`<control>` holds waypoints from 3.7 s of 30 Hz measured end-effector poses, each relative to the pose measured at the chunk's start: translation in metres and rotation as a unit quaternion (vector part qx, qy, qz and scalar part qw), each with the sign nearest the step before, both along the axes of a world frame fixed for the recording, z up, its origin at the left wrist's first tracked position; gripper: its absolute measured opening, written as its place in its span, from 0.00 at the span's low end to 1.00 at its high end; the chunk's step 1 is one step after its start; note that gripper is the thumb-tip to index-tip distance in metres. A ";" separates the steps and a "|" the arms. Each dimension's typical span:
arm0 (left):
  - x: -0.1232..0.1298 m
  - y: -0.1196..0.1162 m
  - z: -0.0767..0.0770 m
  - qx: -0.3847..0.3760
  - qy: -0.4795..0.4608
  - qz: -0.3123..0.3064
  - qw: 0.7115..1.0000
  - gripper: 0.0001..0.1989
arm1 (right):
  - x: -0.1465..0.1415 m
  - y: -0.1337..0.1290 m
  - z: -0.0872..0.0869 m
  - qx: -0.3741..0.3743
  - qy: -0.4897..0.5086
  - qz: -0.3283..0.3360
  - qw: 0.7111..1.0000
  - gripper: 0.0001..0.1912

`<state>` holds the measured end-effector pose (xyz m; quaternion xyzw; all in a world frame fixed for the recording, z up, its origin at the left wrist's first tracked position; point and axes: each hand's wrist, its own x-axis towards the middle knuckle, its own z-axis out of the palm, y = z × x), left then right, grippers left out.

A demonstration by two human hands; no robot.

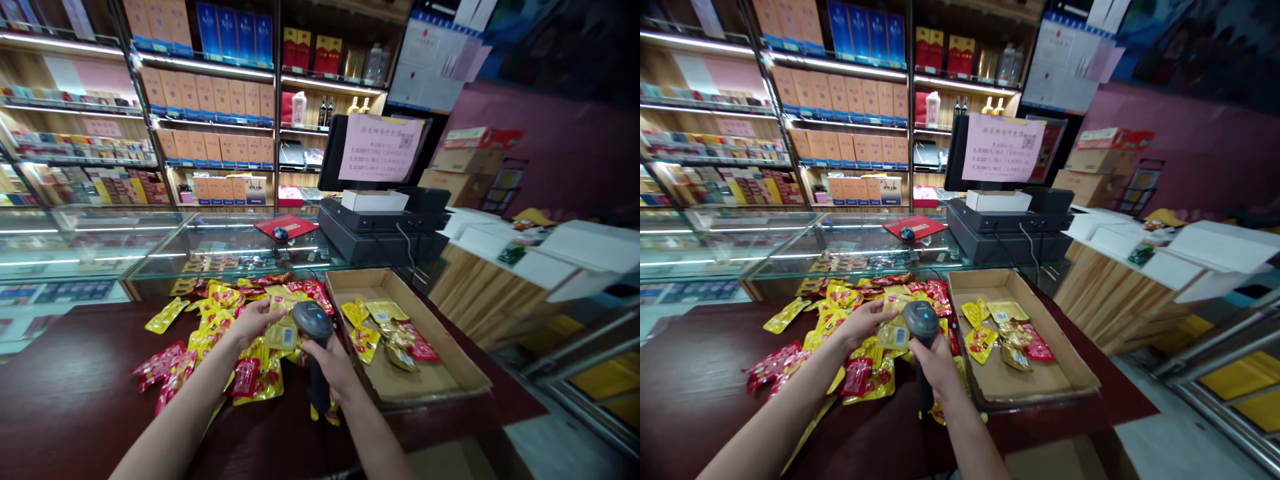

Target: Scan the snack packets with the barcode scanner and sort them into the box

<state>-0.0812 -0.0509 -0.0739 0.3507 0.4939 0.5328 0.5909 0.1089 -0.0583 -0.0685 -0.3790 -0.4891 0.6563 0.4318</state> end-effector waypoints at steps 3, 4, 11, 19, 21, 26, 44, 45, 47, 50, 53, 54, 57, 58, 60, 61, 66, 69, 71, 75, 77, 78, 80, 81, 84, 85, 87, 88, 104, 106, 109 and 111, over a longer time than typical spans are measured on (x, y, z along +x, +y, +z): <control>-0.006 0.015 0.008 -0.002 -0.008 0.033 0.999 0.24 | 0.003 -0.004 -0.004 -0.005 -0.017 -0.019 1.000 0.14; -0.008 0.019 0.010 -0.004 -0.010 0.040 0.999 0.25 | 0.003 -0.006 -0.006 -0.013 -0.013 -0.008 1.000 0.15; -0.005 0.040 0.004 -0.016 0.024 0.049 0.998 0.27 | 0.001 -0.022 -0.015 -0.059 -0.051 0.034 0.996 0.17; 0.002 0.040 0.008 -0.016 0.022 0.044 0.999 0.26 | -0.001 -0.026 -0.024 -0.046 -0.080 0.039 0.995 0.15; 0.002 0.040 0.008 -0.017 0.024 0.047 0.998 0.27 | -0.001 -0.026 -0.027 -0.036 -0.076 0.046 0.995 0.14; 0.000 0.041 0.008 -0.011 0.046 0.036 0.998 0.29 | -0.001 -0.025 -0.029 -0.027 -0.081 0.047 0.995 0.14; 0.031 0.006 0.033 -0.079 -0.071 -0.119 0.987 0.20 | 0.042 -0.002 0.023 -0.156 0.103 -0.006 0.982 0.12; 0.036 0.004 0.037 -0.090 -0.089 -0.149 0.981 0.20 | 0.050 0.001 0.027 -0.171 0.112 0.017 0.979 0.11; 0.046 0.005 0.047 -0.111 -0.123 -0.208 0.964 0.22 | 0.067 0.005 0.034 -0.196 0.124 0.042 0.972 0.10; 0.066 0.015 0.061 -0.138 -0.140 -0.278 0.940 0.28 | 0.097 0.008 0.041 -0.226 0.124 0.023 0.966 0.08; 0.097 0.032 0.071 -0.151 -0.128 -0.329 0.923 0.32 | 0.132 0.009 0.047 -0.232 0.123 -0.035 0.964 0.08; 0.110 0.038 0.073 -0.153 -0.118 -0.345 0.918 0.33 | 0.143 0.009 0.049 -0.226 0.128 -0.052 0.964 0.08; 0.148 0.057 0.073 -0.154 -0.083 -0.391 0.904 0.34 | 0.176 0.010 0.051 -0.197 0.124 -0.101 0.967 0.10; 0.160 0.063 0.072 -0.155 -0.072 -0.401 0.900 0.34 | 0.186 0.010 0.051 -0.188 0.112 -0.123 0.968 0.10; 0.180 0.073 0.068 -0.161 -0.049 -0.406 0.898 0.32 | 0.203 0.011 0.049 -0.166 0.084 -0.180 0.966 0.11; 0.188 0.077 0.065 -0.165 -0.038 -0.401 0.900 0.31 | 0.210 0.011 0.047 -0.155 0.073 -0.202 0.964 0.11; 0.195 0.084 0.054 -0.191 -0.020 -0.360 0.913 0.32 | 0.226 0.011 0.035 -0.160 0.075 -0.215 0.961 0.11; 0.180 0.081 0.051 -0.202 -0.033 -0.344 0.916 0.31 | 0.220 0.008 0.032 -0.183 0.098 -0.187 0.960 0.13; 0.164 0.076 0.052 -0.204 -0.042 -0.331 0.920 0.30 | 0.209 0.007 0.031 -0.195 0.112 -0.158 0.962 0.13; 0.123 0.058 0.052 -0.189 -0.059 -0.301 0.933 0.32 | 0.171 0.005 0.033 -0.223 0.127 -0.095 0.962 0.13; 0.100 0.045 0.052 -0.191 -0.072 -0.277 0.939 0.31 | 0.149 0.004 0.034 -0.240 0.117 -0.068 0.961 0.12; 0.088 0.037 0.052 -0.193 -0.079 -0.260 0.943 0.31 | 0.138 0.002 0.034 -0.243 0.106 -0.054 0.963 0.12; 0.066 0.020 0.054 -0.195 -0.093 -0.225 0.950 0.30 | 0.119 0.000 0.034 -0.226 0.087 -0.026 0.970 0.12; 0.054 0.011 0.055 -0.195 -0.099 -0.208 0.953 0.29 | 0.112 -0.001 0.034 -0.211 0.082 -0.013 0.974 0.13; 0.022 -0.017 0.060 -0.193 -0.109 -0.171 0.960 0.30 | 0.094 -0.005 0.035 -0.175 0.082 0.027 0.981 0.15; 0.011 -0.026 0.062 -0.191 -0.111 -0.160 0.962 0.31 | 0.089 -0.006 0.035 -0.174 0.080 0.042 0.981 0.15; -0.008 -0.043 0.064 -0.185 -0.113 -0.138 0.966 0.32 | 0.078 -0.009 0.034 -0.183 0.068 0.073 0.978 0.15; -0.017 -0.051 0.064 -0.181 -0.112 -0.128 0.969 0.33 | 0.072 -0.011 0.033 -0.192 0.062 0.088 0.976 0.15; -0.092 -0.132 0.011 -0.084 0.506 -0.087 0.854 0.19 | -0.057 -0.062 -0.004 -0.305 0.009 0.259 0.916 0.13; -0.088 -0.137 0.004 -0.060 0.547 -0.087 0.830 0.15 | -0.068 -0.066 -0.009 -0.306 0.003 0.269 0.913 0.12; -0.079 -0.140 -0.004 -0.043 0.594 -0.092 0.798 0.17 | -0.081 -0.067 -0.017 -0.304 -0.003 0.247 0.920 0.13; -0.075 -0.138 -0.008 -0.048 0.596 -0.094 0.796 0.20 | -0.085 -0.065 -0.019 -0.306 0.016 0.234 0.923 0.12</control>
